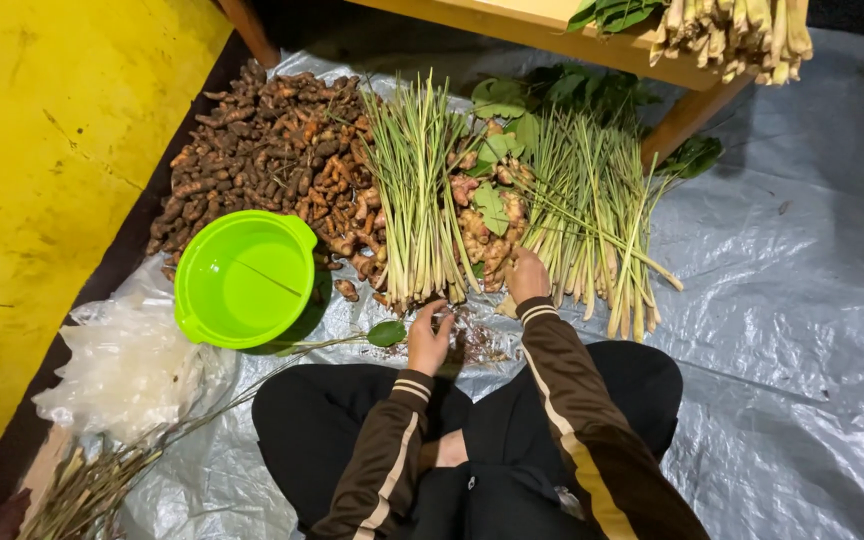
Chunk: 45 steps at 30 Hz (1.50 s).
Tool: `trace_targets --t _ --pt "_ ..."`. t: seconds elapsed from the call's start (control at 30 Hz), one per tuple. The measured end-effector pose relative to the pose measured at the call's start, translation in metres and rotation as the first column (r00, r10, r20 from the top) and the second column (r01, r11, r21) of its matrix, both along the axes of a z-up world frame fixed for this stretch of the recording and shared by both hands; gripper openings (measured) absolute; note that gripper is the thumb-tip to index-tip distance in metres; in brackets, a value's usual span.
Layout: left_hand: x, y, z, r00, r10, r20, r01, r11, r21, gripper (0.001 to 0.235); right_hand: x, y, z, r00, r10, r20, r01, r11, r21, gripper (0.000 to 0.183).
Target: The person sits on a plastic sheet and peels the outer layers off lemongrass stalks by hand. They handle the stalks one at a time, removing the dry outer sheaths and placing the cleaned stalks into a pile.
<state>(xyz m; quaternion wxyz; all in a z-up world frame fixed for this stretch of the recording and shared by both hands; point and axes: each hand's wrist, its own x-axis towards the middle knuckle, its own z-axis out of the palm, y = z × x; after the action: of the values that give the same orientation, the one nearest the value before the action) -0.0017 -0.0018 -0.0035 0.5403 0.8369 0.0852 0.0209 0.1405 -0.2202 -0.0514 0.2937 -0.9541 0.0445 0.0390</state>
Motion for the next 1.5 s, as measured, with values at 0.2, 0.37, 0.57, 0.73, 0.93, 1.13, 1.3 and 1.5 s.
trace_targets --t 0.2,0.37,0.57,0.73,0.93,1.13,1.3,1.5 --pt "-0.001 -0.004 -0.007 0.996 -0.016 -0.085 0.003 0.990 -0.143 0.029 -0.001 -0.008 -0.018 0.970 -0.242 0.037 0.220 0.929 0.298 0.015" --pt "0.006 -0.006 -0.026 0.986 0.012 -0.166 -0.060 0.956 -0.287 0.032 -0.050 0.029 0.019 0.943 -0.239 -0.230 0.321 0.831 0.454 0.029" --pt "0.015 -0.007 -0.043 0.945 0.013 -0.327 -0.127 0.935 -0.330 0.050 -0.107 0.074 0.027 0.942 -0.058 -0.330 0.257 0.757 0.601 0.021" --pt "0.020 -0.012 -0.069 0.902 0.053 -0.428 -0.260 0.859 -0.442 0.034 -0.126 0.079 0.038 0.943 0.135 -0.303 0.096 0.763 0.640 0.021" --pt "0.006 0.004 -0.058 0.964 0.013 -0.264 -0.162 0.820 -0.549 0.024 -0.120 0.055 0.033 0.907 0.168 -0.385 0.260 0.496 0.828 0.028" --pt "-0.010 0.010 -0.007 0.973 0.024 -0.230 -0.161 0.784 -0.599 0.017 -0.112 0.034 0.088 0.866 0.003 -0.500 0.499 -0.076 0.863 0.044" --pt "-0.021 0.014 0.030 0.994 0.106 -0.040 -0.108 0.771 -0.628 0.019 -0.118 0.037 0.104 0.932 0.012 -0.363 0.362 0.056 0.930 0.051" --pt "-0.020 0.012 0.046 0.987 0.161 0.007 -0.118 0.753 -0.647 0.022 -0.123 0.066 0.119 0.981 -0.101 -0.167 0.191 0.322 0.927 0.032"
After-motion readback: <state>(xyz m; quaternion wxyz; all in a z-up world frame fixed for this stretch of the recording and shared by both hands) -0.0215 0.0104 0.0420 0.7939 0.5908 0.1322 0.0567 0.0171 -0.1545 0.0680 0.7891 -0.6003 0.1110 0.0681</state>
